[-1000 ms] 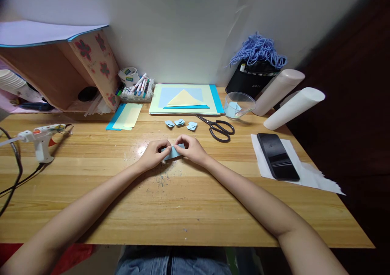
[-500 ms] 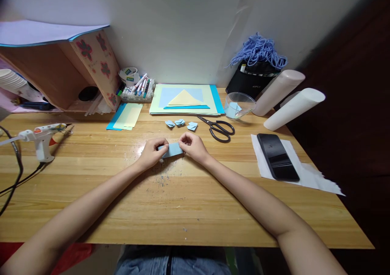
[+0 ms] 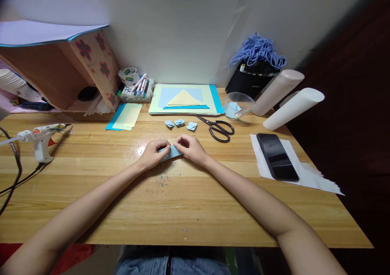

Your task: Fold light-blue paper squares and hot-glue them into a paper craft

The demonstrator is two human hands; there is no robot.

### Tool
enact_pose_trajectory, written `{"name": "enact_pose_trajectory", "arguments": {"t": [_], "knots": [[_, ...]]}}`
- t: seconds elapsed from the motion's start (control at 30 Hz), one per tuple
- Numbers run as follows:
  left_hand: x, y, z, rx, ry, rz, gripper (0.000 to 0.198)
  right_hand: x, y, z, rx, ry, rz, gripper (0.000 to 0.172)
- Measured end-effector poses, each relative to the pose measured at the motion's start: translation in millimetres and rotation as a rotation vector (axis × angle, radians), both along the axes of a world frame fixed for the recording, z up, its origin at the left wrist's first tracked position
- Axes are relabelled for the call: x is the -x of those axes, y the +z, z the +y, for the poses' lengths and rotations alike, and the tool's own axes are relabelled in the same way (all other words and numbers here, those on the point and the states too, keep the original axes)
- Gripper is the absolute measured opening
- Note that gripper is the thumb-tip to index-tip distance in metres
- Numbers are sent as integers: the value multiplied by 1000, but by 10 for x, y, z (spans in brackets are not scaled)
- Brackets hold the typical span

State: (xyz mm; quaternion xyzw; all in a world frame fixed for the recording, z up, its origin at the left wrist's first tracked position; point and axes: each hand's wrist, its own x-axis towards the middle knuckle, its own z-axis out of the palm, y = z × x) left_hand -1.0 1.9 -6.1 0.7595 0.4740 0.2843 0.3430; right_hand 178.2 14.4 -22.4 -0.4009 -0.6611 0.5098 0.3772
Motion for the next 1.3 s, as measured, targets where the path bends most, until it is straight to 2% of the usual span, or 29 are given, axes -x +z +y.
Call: {"name": "enact_pose_trajectory", "arguments": {"t": [0.13, 0.37, 0.57, 0.8, 0.9, 1.0, 1.03, 1.13, 1.2, 1.3], "knots": [[-2, -20, 5, 0, 2, 28, 20, 7, -1, -31, -15, 8, -28, 22], [13, -16, 11, 32, 20, -29, 21, 14, 85, -48, -5, -75, 50, 25], [18, 3, 10, 168, 75, -194, 21, -13, 111, -11, 45, -197, 108, 30], [41, 1, 27, 197, 182, -312, 22, -73, 29, 59, 41, -319, 167, 27], [59, -7, 28, 66, 260, -333, 20, -82, 18, 82, 53, -349, 196, 27], [48, 11, 6, -180, 276, -218, 10, -62, 33, 73, 45, -333, 162, 28], [38, 17, -2, -266, 243, -146, 9, -52, 40, 65, 38, -323, 139, 29], [5, 16, -15, -459, 87, 70, 26, -27, 55, 41, 26, -273, 78, 31], [-6, -2, -9, -504, 4, 152, 29, -19, 58, 31, 30, -242, 69, 31], [-1, -33, 10, -491, -51, 181, 22, -17, 56, 27, 27, -224, 66, 30]]}}
